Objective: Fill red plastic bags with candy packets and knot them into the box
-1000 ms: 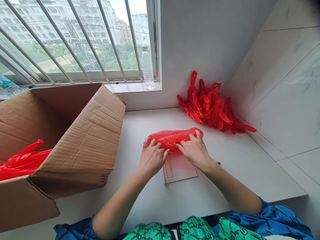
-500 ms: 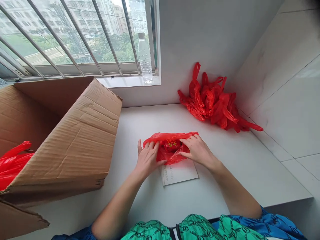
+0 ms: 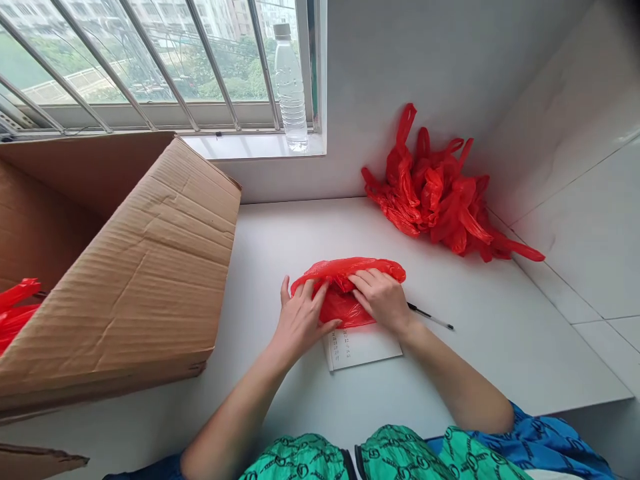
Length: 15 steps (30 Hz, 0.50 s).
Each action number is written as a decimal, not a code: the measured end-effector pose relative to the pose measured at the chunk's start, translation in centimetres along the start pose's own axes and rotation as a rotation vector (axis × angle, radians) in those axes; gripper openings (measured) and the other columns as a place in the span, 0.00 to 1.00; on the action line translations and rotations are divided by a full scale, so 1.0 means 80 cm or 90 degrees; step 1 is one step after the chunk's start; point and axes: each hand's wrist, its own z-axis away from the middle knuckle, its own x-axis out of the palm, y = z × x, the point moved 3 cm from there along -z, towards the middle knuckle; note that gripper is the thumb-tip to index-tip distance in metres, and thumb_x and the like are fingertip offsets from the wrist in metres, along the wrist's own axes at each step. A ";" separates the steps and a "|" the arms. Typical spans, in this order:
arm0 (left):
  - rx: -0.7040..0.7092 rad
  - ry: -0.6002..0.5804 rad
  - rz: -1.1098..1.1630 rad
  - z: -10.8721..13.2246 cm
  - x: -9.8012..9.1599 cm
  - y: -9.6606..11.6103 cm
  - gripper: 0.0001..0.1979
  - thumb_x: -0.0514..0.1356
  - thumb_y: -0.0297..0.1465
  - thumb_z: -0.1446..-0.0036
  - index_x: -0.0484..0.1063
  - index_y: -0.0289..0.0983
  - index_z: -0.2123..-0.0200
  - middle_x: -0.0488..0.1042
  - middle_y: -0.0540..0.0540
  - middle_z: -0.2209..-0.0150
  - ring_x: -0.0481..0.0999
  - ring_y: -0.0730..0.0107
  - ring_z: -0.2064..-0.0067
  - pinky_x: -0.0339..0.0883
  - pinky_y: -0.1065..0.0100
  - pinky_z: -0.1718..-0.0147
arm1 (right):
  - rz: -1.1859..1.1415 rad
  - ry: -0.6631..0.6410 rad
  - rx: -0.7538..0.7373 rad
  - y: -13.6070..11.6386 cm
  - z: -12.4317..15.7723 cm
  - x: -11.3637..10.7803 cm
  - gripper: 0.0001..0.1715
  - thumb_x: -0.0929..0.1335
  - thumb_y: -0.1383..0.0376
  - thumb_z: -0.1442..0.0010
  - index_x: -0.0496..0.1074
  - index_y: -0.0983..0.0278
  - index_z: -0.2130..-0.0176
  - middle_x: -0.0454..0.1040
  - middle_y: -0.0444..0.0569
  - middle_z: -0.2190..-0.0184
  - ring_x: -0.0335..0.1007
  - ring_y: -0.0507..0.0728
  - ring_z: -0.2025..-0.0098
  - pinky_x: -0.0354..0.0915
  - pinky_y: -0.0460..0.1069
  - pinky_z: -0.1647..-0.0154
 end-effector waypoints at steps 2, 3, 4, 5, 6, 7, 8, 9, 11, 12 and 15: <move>0.012 0.019 0.002 0.001 -0.002 0.003 0.34 0.63 0.43 0.41 0.61 0.40 0.34 0.70 0.36 0.44 0.75 0.53 0.50 0.34 0.35 0.34 | -0.033 0.039 0.047 0.016 0.000 -0.001 0.14 0.63 0.68 0.32 0.74 0.64 0.50 0.79 0.52 0.55 0.73 0.60 0.56 0.67 0.53 0.58; 0.020 0.030 0.005 0.002 -0.003 0.004 0.30 0.62 0.41 0.40 0.64 0.42 0.36 0.70 0.37 0.44 0.75 0.54 0.51 0.34 0.35 0.33 | -0.055 0.060 0.071 0.023 0.001 -0.003 0.14 0.62 0.67 0.31 0.74 0.63 0.50 0.79 0.51 0.56 0.74 0.59 0.56 0.67 0.52 0.58; 0.026 0.039 0.008 0.002 -0.004 0.006 0.25 0.61 0.40 0.38 0.67 0.44 0.38 0.70 0.38 0.43 0.75 0.55 0.51 0.34 0.35 0.33 | -0.077 0.078 0.092 0.028 0.002 -0.005 0.14 0.62 0.67 0.31 0.74 0.63 0.50 0.79 0.51 0.57 0.74 0.59 0.57 0.67 0.52 0.58; 0.033 0.046 0.011 0.003 -0.005 0.007 0.21 0.60 0.40 0.37 0.71 0.45 0.42 0.70 0.39 0.43 0.76 0.56 0.51 0.34 0.35 0.33 | -0.095 0.090 0.108 0.032 0.003 -0.006 0.15 0.61 0.66 0.30 0.74 0.63 0.51 0.79 0.51 0.57 0.75 0.59 0.57 0.68 0.52 0.58; 0.038 0.051 0.015 0.003 -0.005 0.008 0.17 0.59 0.40 0.36 0.74 0.46 0.46 0.70 0.40 0.43 0.76 0.56 0.51 0.34 0.35 0.33 | -0.107 0.097 0.117 0.035 0.004 -0.007 0.15 0.61 0.66 0.30 0.74 0.63 0.51 0.80 0.51 0.58 0.75 0.59 0.57 0.68 0.52 0.57; 0.042 0.054 0.017 0.003 -0.004 0.009 0.14 0.59 0.39 0.36 0.76 0.46 0.49 0.70 0.40 0.43 0.76 0.57 0.51 0.34 0.35 0.33 | -0.113 0.101 0.122 0.037 0.005 -0.008 0.15 0.61 0.66 0.30 0.74 0.63 0.51 0.80 0.51 0.58 0.75 0.60 0.57 0.68 0.53 0.57; 0.043 0.055 0.020 0.003 -0.004 0.010 0.13 0.58 0.39 0.36 0.77 0.46 0.52 0.71 0.40 0.43 0.76 0.57 0.51 0.34 0.34 0.33 | -0.115 0.103 0.123 0.039 0.006 -0.009 0.16 0.61 0.65 0.30 0.75 0.63 0.51 0.80 0.51 0.58 0.75 0.60 0.58 0.68 0.53 0.57; 0.044 0.055 0.022 0.003 -0.003 0.010 0.12 0.59 0.39 0.36 0.77 0.45 0.53 0.71 0.40 0.44 0.76 0.57 0.52 0.35 0.34 0.33 | -0.115 0.104 0.122 0.040 0.007 -0.009 0.16 0.61 0.65 0.30 0.75 0.63 0.51 0.79 0.51 0.58 0.75 0.60 0.58 0.68 0.53 0.57; 0.044 0.053 0.028 0.003 -0.003 0.010 0.11 0.59 0.38 0.36 0.77 0.45 0.54 0.71 0.40 0.44 0.76 0.57 0.52 0.35 0.33 0.34 | -0.115 0.105 0.120 0.041 0.007 -0.009 0.16 0.60 0.65 0.30 0.74 0.63 0.51 0.79 0.51 0.58 0.75 0.60 0.57 0.68 0.53 0.57; 0.044 0.052 0.030 0.003 -0.003 0.010 0.11 0.59 0.38 0.36 0.77 0.44 0.55 0.71 0.40 0.44 0.76 0.57 0.52 0.36 0.33 0.34 | -0.116 0.105 0.120 0.042 0.008 -0.009 0.16 0.60 0.65 0.30 0.74 0.63 0.51 0.79 0.51 0.58 0.75 0.60 0.57 0.68 0.53 0.57; 0.044 0.042 0.034 0.003 -0.003 0.010 0.10 0.58 0.38 0.36 0.77 0.44 0.55 0.71 0.40 0.44 0.76 0.57 0.51 0.35 0.33 0.33 | -0.122 0.103 0.118 0.043 0.008 -0.010 0.16 0.60 0.66 0.30 0.74 0.64 0.50 0.79 0.51 0.58 0.75 0.61 0.57 0.68 0.53 0.57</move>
